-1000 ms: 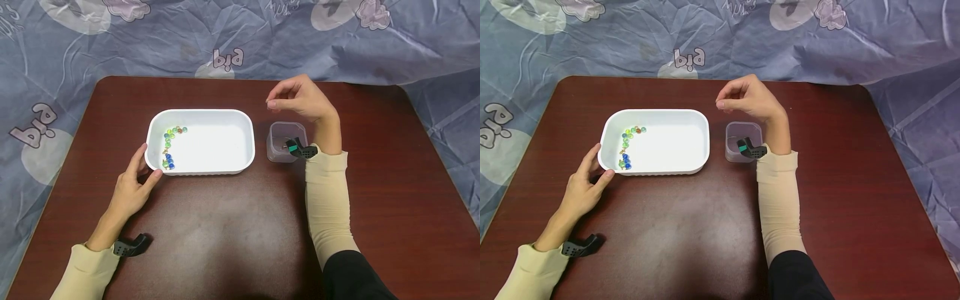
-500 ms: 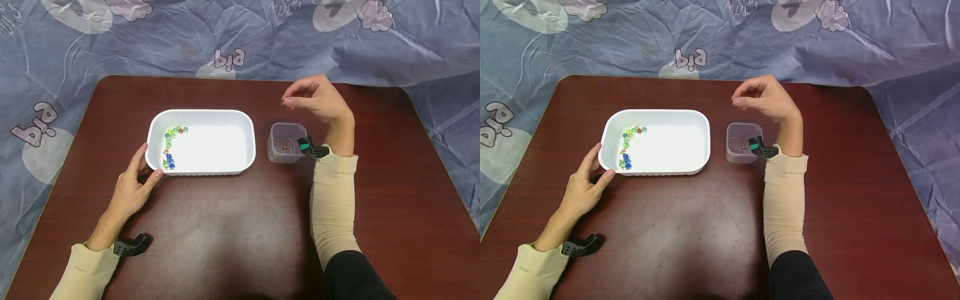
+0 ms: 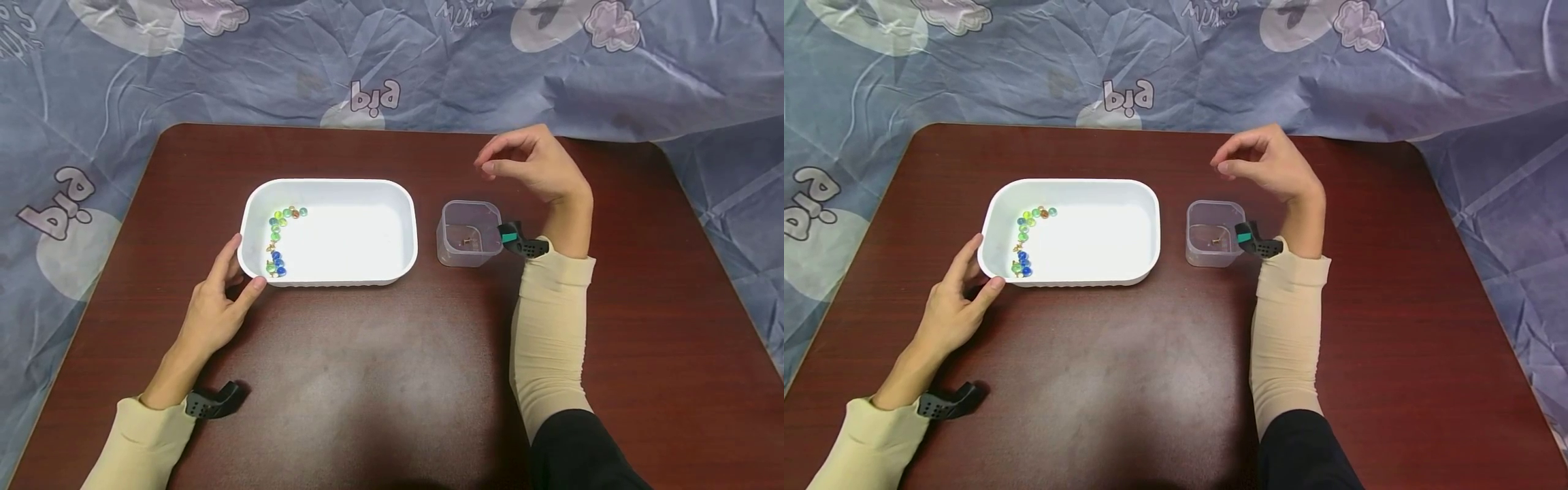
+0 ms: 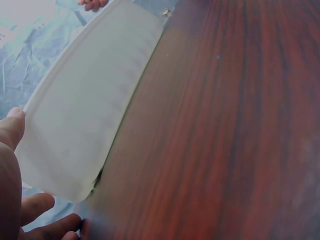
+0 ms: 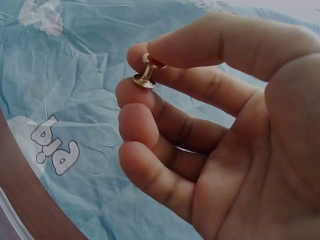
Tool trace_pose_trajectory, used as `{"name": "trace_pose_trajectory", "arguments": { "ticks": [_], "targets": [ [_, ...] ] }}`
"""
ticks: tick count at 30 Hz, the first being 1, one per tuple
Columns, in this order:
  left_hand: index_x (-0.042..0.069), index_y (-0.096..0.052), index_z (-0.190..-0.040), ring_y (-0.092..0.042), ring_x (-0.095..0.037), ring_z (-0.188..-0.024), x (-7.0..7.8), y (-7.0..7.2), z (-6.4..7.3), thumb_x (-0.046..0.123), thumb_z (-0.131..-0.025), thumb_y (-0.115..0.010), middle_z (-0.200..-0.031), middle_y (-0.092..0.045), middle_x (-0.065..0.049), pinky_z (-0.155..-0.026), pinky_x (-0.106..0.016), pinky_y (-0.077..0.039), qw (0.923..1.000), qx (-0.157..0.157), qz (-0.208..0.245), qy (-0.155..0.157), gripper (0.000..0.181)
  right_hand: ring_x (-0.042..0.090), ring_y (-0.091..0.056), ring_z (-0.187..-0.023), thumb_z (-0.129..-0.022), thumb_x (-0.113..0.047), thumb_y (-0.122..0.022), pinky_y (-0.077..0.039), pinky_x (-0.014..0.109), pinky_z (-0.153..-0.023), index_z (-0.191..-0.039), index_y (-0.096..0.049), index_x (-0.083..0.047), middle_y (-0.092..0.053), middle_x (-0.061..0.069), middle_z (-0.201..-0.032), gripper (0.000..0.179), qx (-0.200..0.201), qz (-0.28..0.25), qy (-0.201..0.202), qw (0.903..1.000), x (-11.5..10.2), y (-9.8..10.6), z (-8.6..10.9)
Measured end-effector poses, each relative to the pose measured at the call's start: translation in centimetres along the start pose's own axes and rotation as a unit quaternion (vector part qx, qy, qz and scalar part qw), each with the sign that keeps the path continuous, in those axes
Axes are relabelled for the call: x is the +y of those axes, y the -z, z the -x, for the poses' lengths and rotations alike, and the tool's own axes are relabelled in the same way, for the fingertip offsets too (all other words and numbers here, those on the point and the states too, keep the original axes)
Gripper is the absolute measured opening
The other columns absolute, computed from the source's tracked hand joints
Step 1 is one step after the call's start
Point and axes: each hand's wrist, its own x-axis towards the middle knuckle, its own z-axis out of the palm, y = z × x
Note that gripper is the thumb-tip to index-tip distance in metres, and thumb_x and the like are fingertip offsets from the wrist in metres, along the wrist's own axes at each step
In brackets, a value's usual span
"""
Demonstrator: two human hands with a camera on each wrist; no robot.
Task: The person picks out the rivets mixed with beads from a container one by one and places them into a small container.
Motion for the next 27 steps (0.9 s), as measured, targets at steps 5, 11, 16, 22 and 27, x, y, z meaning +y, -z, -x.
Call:
{"name": "trace_pose_trajectory", "arguments": {
  "ticks": [5, 11, 16, 22, 27],
  "targets": [
    [0.017, -0.026, -0.158, -0.062, -0.04, -0.112, 0.05, 0.0, 0.01, 0.022, -0.097, -0.066, -0.141, -0.053, -0.017, -0.09, -0.003, -0.033, 1.0, 0.0, -0.002, 0.001, 0.073, 0.017, -0.062, -0.067, -0.079, 0.021, -0.059, -0.053, 0.024, -0.069, -0.084, -0.065, 0.017, -0.067, 0.014, -0.077, 0.009, -0.001, -0.002, -0.011, 0.9999, 0.01, 0.24, 0.5],
    [0.017, -0.026, -0.158, -0.062, -0.04, -0.112, 0.04, 0.03, 0.04, 0.022, -0.097, -0.066, -0.141, -0.054, -0.017, -0.09, -0.004, -0.034, 1.0, 0.0, -0.005, 0.002, 0.073, 0.019, -0.062, -0.065, -0.079, 0.021, -0.057, -0.055, 0.025, -0.069, -0.084, -0.062, 0.02, -0.065, 0.019, -0.074, 0.008, 0.004, -0.005, -0.025, 0.9997, 0.01, 0.43, 0.77],
    [0.018, -0.024, -0.158, -0.061, -0.04, -0.114, 0.05, 0.07, 0.02, 0.023, -0.097, -0.065, -0.142, -0.053, -0.016, -0.097, -0.037, -0.047, 0.9999, -0.004, -0.01, 0.005, 0.073, 0.021, -0.064, -0.067, -0.079, 0.019, -0.057, -0.055, 0.026, -0.07, -0.086, -0.064, 0.018, -0.068, 0.015, -0.076, 0.01, -0.002, -0.013, -0.029, 0.9995, -0.23, 0.45, 0.92],
    [0.017, -0.024, -0.158, -0.061, -0.039, -0.114, 0.11, 0.1, -0.03, 0.024, -0.098, -0.065, -0.142, -0.053, -0.016, -0.095, -0.046, -0.047, 0.9999, -0.005, -0.012, 0.008, 0.073, 0.021, -0.065, -0.068, -0.079, 0.014, -0.062, -0.055, 0.028, -0.07, -0.086, -0.065, 0.019, -0.069, 0.016, -0.077, 0.009, 0.003, -0.018, -0.019, 0.9997, -0.34, 0.52, 0.96],
    [0.017, -0.024, -0.158, -0.062, -0.039, -0.114, 0.13, 0.08, -0.04, 0.023, -0.098, -0.065, -0.142, -0.053, -0.016, -0.095, -0.04, -0.047, 0.9999, -0.005, -0.013, 0.007, 0.073, 0.019, -0.067, -0.069, -0.08, 0.013, -0.063, -0.054, 0.027, -0.071, -0.087, -0.068, 0.015, -0.07, 0.014, -0.079, 0.009, 0.008, -0.005, -0.034, 0.9994, -0.28, 0.41, 0.82]
  ]
}}
